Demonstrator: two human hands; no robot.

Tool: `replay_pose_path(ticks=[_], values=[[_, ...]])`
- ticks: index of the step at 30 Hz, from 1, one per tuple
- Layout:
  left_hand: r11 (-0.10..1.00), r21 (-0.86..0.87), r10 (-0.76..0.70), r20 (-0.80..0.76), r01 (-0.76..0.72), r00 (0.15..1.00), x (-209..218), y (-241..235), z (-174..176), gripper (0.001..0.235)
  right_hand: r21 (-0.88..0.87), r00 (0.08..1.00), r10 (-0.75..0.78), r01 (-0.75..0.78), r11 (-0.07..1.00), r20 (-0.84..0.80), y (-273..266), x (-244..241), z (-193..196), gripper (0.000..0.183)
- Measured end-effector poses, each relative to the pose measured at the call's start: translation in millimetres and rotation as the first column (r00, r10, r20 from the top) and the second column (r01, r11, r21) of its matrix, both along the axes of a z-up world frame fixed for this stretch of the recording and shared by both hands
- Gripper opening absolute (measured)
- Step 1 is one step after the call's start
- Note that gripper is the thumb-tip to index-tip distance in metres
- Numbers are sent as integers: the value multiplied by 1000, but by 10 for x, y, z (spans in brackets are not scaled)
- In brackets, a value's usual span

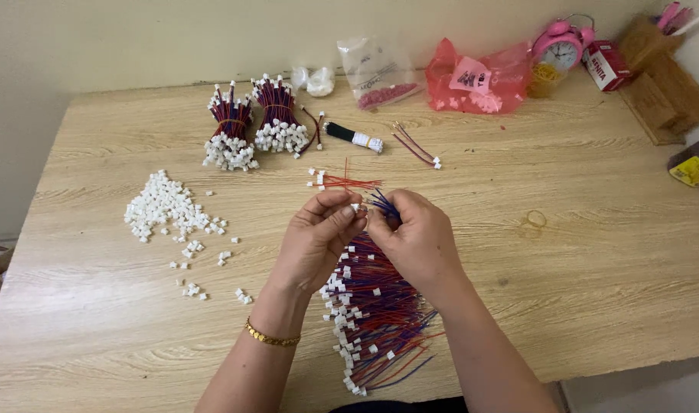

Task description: Assembling small wire connectors by hand using an insertion tool at a workbench

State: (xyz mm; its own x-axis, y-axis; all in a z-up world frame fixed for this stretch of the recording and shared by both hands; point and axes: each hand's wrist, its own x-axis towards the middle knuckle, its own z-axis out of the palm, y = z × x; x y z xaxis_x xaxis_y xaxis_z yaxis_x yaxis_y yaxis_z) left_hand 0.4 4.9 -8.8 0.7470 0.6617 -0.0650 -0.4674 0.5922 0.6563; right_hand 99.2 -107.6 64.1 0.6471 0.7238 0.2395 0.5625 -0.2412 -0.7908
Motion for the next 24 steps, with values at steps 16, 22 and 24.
replay_pose_path(ticks=[16,22,24], values=[[997,71,50,-139,-41,989,-41,-33,-208,15,7,989,96,-96,995,-114,60,23,-207,15],[970,236,133,-316,-58,939,-209,27,-259,21,-123,965,200,-222,967,-168,-1,-16,-133,25],[872,489,222,-466,40,857,-276,59,-322,21,-117,969,64,-94,989,-239,-64,33,-271,33]])
